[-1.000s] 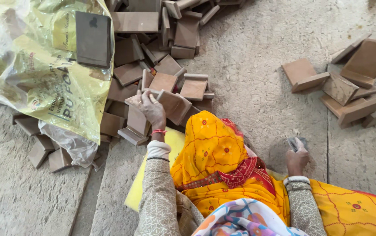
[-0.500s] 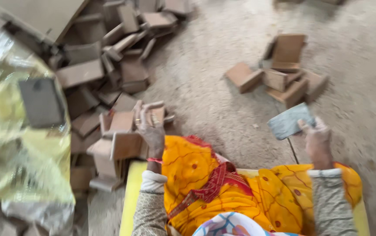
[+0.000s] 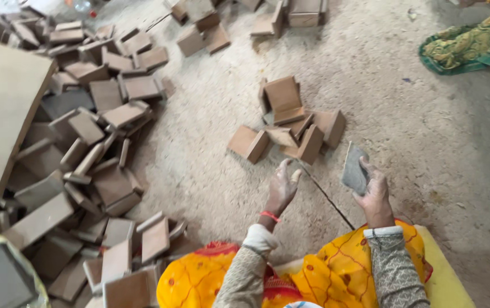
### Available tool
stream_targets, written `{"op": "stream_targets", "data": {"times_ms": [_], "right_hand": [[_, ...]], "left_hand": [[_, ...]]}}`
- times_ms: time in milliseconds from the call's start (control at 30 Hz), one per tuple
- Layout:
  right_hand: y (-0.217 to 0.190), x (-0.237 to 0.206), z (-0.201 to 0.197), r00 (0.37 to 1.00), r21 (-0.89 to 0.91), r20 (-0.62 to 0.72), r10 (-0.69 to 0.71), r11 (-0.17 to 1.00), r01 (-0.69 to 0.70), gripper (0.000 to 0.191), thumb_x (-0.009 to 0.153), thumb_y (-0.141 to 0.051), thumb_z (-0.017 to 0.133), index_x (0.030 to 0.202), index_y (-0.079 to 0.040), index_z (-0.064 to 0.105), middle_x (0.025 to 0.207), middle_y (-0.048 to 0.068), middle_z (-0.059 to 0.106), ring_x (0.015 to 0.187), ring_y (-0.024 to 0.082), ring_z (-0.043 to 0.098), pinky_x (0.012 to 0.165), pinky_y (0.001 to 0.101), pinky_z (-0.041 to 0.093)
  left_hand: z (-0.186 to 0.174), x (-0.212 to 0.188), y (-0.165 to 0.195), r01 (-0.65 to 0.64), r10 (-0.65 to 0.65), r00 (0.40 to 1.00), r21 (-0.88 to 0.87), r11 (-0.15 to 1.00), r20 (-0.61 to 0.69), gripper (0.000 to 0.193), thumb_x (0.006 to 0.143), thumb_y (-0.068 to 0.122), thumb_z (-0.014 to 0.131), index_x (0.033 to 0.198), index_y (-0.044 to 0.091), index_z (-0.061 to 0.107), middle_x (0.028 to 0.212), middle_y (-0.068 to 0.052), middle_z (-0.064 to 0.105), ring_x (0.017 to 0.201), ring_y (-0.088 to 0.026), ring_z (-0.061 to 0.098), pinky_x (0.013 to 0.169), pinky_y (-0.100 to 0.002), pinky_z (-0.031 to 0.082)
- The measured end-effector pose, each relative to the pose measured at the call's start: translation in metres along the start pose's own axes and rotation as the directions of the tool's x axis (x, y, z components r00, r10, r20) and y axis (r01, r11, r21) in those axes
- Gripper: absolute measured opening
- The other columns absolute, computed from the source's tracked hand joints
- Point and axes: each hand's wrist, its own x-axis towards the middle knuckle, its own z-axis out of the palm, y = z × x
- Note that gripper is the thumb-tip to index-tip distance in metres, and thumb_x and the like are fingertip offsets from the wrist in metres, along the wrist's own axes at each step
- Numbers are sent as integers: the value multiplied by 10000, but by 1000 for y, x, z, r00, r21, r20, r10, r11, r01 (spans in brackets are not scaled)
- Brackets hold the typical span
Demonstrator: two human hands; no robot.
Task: The person sits on the floor and smooths small wooden pieces one at a time, rubbing each piece with a sanding block by hand. Sanded pieces are set on the floor in a pile beside them while unsanded pieces are taken from a larger pile.
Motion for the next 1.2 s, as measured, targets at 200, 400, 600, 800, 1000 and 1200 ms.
{"op": "stream_targets", "data": {"times_ms": [200, 400, 600, 800, 1000, 1200], "right_hand": [[4, 6, 10, 990, -27, 144, -2, 1000, 6, 417, 829, -104, 664, 1245, -104, 684, 1126, 7, 742, 1042, 174, 713, 960, 372, 559], [22, 19, -2, 999, -94, -25, -43, 995, 41, 265, 879, -105, 689, 1123, -8, 722, 1045, 73, 755, 939, 199, 722, 874, 366, 568], [26, 19, 7, 989, -195, -100, -113, 977, 91, 207, 848, -52, 713, 1047, -3, 749, 1012, 87, 761, 924, 198, 722, 847, 324, 568], [35, 8, 16, 988, -382, -36, -150, 916, 125, 172, 862, -61, 711, 1029, -34, 741, 965, 72, 739, 831, 197, 691, 736, 334, 539], [9, -11, -26, 742, -807, 578, -339, -102, 582, 312, 802, -37, 704, 1112, -23, 731, 1028, 135, 739, 970, 271, 702, 864, 369, 558], [-9, -4, -40, 703, -623, 698, -135, -599, 503, 595, 697, -49, 835, 1283, -39, 732, 1103, 220, 732, 995, 388, 704, 899, 443, 561]], "left_hand": [[52, 50, 22, 111, -108, 994, 122, 986, -33, 560, 836, 285, 811, 1258, -25, 611, 1041, -265, 697, 1000, -450, 655, 876, -505, 517], [18, 30, -11, 132, -133, 987, 16, 991, 88, 360, 823, 134, 636, 1168, 71, 714, 1073, -179, 717, 1009, -367, 695, 908, -449, 549], [-99, -83, -78, -243, 105, 858, 218, 945, 502, 169, 851, 134, 699, 1011, 111, 747, 1180, -103, 717, 1145, -341, 632, 966, -462, 518], [-122, -163, -104, 88, -162, 963, 316, 945, 216, 531, 856, 48, 539, 1385, 33, 587, 1603, -280, 358, 1427, -459, 406, 1171, -467, 362], [-91, -209, -67, 25, -221, 931, 553, 833, 290, 965, 828, 289, 629, 1545, -130, 138, 1644, -321, 105, 1518, -507, 130, 1239, -594, 137], [-64, -240, -13, 163, -369, 892, 573, 803, 263, 871, 878, 254, 628, 1517, -121, 171, 1650, -304, -9, 1532, -502, 41, 1191, -601, 136]]}}
